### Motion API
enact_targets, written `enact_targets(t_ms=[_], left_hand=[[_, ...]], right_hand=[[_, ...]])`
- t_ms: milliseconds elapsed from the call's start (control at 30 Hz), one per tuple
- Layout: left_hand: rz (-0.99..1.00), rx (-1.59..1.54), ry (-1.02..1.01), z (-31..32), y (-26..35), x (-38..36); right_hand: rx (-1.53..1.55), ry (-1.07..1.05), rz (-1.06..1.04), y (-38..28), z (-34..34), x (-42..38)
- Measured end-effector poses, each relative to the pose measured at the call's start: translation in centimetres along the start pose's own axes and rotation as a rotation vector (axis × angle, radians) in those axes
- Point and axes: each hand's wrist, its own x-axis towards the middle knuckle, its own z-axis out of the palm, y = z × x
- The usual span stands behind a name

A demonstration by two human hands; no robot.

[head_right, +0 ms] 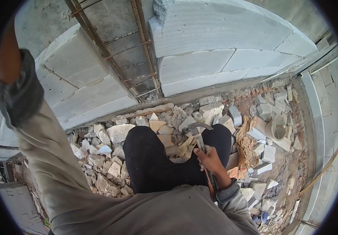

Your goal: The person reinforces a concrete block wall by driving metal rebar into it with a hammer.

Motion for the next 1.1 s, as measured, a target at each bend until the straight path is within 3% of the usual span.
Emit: enact_targets(t_ms=[100, 167, 200, 233, 267, 300, 333, 367, 467, 567, 667, 700, 733, 800, 867, 933, 1000, 1100], left_hand=[[-0.020, -0.077, 0.035, -4.3, 6.8, -11.7], [-0.157, -0.206, -0.125, -6.5, 8.9, -23.4], [-0.140, -0.018, -0.500, -8.8, 9.4, -29.0], [-0.371, -0.135, -0.726, -10.1, 9.7, -34.7], [-0.776, -0.169, -1.024, -11.6, 10.3, -39.5], [-1.093, -0.222, -1.192, -13.3, 9.6, -46.0], [-1.147, -0.181, -1.400, -14.6, 8.8, -51.1], [-0.889, -0.069, -1.646, -15.4, 8.1, -54.6], [-0.529, 0.250, -1.443, -15.6, 5.6, -65.7], [-0.659, 0.540, -1.831, -11.5, 3.8, -67.2], [-0.419, 0.580, -1.600, -11.3, 1.8, -72.0], [-0.402, 0.646, -1.819, -10.6, 1.3, -72.1], [-0.390, 0.650, -1.764, -10.8, 0.6, -73.9], [-0.264, 0.688, -1.879, -10.8, 0.6, -73.4], [-0.300, 0.585, -1.765, -11.1, 0.3, -73.2], [-0.144, 0.658, -1.810, -10.8, 0.7, -72.1], [-0.339, 0.583, -1.740, -10.3, -0.5, -73.7], [-0.057, 0.563, -1.606, -10.8, 0.0, -73.8]], right_hand=[[0.063, 0.009, 0.058, 2.3, -0.6, 0.5], [0.082, 0.012, 0.079, 3.1, -1.4, 0.8], [0.104, 0.009, 0.095, 3.2, -2.1, 0.8], [0.123, 0.010, 0.105, 3.2, -2.7, 1.0], [0.114, 0.013, 0.118, 3.3, -3.2, 0.8], [0.105, 0.014, 0.127, 3.6, -3.5, 0.4], [0.094, 0.016, 0.128, 3.7, -3.8, 0.2], [0.090, 0.022, 0.142, 3.9, -4.1, -0.3], [0.087, 0.044, 0.151, 3.8, -4.7, -0.7], [0.082, 0.089, 0.180, 4.0, -5.2, -1.6], [0.055, 0.140, 0.178, 4.4, -5.3, -2.5], [0.051, 0.152, 0.185, 4.8, -5.3, -2.9], [0.048, 0.157, 0.174, 4.9, -5.4, -2.9], [0.024, 0.186, 0.228, 4.5, -5.3, -3.0], [-0.045, 0.187, 0.167, -0.2, -3.9, -5.3], [-0.052, 0.174, 0.134, 0.3, -4.0, -5.0], [-0.075, 0.172, 0.131, -0.1, -3.9, -5.1], [-0.130, 0.187, 0.142, -0.3, -3.8, -5.4]])
